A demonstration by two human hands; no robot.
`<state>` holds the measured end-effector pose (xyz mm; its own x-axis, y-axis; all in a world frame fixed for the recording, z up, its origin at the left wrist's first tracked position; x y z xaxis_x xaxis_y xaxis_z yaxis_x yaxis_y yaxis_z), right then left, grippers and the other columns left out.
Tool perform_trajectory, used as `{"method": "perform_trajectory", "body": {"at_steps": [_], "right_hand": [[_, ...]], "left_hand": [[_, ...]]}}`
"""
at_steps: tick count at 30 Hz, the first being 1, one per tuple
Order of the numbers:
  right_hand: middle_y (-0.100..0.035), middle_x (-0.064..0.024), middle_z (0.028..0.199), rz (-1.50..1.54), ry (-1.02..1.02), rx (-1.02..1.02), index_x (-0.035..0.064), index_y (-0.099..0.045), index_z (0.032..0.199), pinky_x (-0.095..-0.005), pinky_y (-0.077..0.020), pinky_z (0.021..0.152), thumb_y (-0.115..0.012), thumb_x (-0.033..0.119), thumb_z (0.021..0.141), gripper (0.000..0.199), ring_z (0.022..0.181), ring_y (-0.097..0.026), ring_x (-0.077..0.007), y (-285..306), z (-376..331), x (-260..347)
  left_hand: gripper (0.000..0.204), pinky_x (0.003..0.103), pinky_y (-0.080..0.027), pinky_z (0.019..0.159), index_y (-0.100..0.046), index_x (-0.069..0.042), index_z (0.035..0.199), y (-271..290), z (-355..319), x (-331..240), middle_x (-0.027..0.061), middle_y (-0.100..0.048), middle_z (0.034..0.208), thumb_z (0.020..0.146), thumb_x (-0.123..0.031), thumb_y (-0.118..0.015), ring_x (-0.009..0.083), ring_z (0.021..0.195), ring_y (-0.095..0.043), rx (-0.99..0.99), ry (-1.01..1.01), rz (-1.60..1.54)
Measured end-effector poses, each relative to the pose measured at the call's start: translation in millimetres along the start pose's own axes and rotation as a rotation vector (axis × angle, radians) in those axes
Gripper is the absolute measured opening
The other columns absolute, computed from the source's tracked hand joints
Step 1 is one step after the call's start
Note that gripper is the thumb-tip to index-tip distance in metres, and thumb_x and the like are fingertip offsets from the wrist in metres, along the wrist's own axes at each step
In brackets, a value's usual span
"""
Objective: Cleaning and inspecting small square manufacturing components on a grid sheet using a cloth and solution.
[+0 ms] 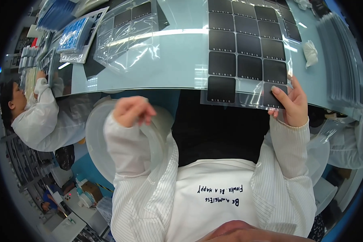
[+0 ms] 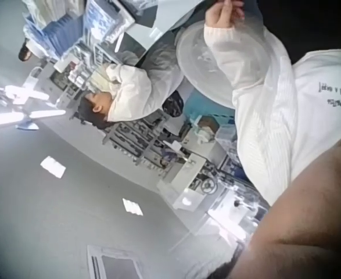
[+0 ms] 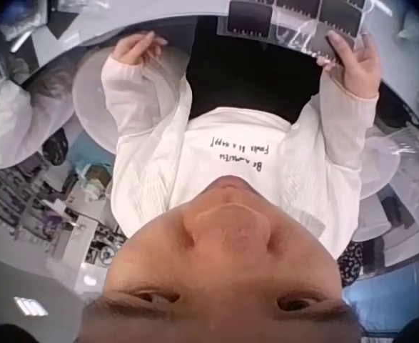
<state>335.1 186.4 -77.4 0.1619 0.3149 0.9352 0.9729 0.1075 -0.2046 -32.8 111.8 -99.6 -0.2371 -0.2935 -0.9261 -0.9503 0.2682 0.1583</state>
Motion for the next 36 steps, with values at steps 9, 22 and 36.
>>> {"method": "perform_trajectory", "body": {"at_steps": [9, 22, 36], "right_hand": [[-0.066, -0.0119, 0.080, -0.118, 0.105, -0.131, -0.0018, -0.030, 0.138, -0.0184, -0.0408, 0.037, -0.062, 0.001, 0.087, 0.060, 0.044, -0.056, -0.0110, 0.2, -6.7, 13.8], [-0.060, -0.0017, 0.069, -0.573, 0.475, -0.418, -0.0028, -0.042, 0.136, -0.0145, -0.0355, 0.047, -0.069, 0.008, 0.084, 0.059, 0.050, -0.046, -0.0010, 51.2, -54.4, 79.8], [-0.056, -0.0151, 0.115, -0.594, 0.826, 0.284, -0.0028, -0.056, 0.121, -0.0219, -0.0493, 0.061, -0.083, 0.017, 0.070, 0.061, 0.075, -0.058, -0.0128, -111.1, -62.5, 105.5]], "left_hand": [[0.083, 0.034, -0.045, 0.091, -0.052, -0.003, 0.131, 185.0, 24.0, -47.6, 0.0160, -0.064, 0.110, 0.078, -0.066, -0.061, 0.0241, 0.102, -0.060, -1.153, 0.208, 0.716], [0.068, 0.028, -0.049, 0.079, -0.042, 0.004, 0.137, 149.1, 69.0, -56.9, 0.0084, -0.062, 0.095, 0.080, -0.019, -0.071, 0.0160, 0.087, -0.061, -0.627, -0.090, -0.373], [0.082, 0.048, -0.041, 0.103, -0.011, 0.008, 0.146, -74.6, -17.6, -176.9, 0.0237, -0.030, 0.146, 0.081, -0.012, -0.056, 0.0399, 0.131, -0.038, 0.231, -0.207, -0.436]]}}
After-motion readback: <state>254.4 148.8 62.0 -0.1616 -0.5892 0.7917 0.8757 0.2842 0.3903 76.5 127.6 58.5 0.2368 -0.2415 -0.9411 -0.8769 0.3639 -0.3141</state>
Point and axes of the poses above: each hand's wrist, its own z-axis towards the middle knuckle, its own y-axis out of the back of the hand, x = y × z, the point moved 9 cm from there along z, towards the middle knuckle
